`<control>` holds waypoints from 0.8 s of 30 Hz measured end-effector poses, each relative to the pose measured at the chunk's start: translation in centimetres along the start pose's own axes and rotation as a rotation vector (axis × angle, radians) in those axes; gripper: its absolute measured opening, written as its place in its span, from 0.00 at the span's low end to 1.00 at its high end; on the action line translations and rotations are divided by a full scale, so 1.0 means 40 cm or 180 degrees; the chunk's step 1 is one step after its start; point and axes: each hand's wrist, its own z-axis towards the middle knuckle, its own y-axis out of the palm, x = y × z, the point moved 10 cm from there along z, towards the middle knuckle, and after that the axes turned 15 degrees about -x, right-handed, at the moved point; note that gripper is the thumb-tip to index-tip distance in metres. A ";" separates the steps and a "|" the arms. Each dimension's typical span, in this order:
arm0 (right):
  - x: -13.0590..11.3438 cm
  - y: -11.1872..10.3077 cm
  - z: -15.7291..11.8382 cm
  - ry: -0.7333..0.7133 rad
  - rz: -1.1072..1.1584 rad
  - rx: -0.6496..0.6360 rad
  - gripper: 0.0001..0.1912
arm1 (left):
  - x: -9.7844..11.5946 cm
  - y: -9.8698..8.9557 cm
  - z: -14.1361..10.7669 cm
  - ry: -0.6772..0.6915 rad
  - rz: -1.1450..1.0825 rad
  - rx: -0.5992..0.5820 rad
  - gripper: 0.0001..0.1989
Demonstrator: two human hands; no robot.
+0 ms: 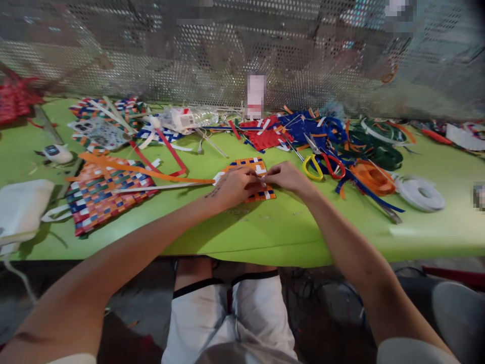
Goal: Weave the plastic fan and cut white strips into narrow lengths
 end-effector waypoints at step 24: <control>-0.056 0.004 0.005 -0.0651 -0.0658 -0.0221 0.24 | -0.024 0.016 -0.013 0.0080 -0.0434 0.0119 0.10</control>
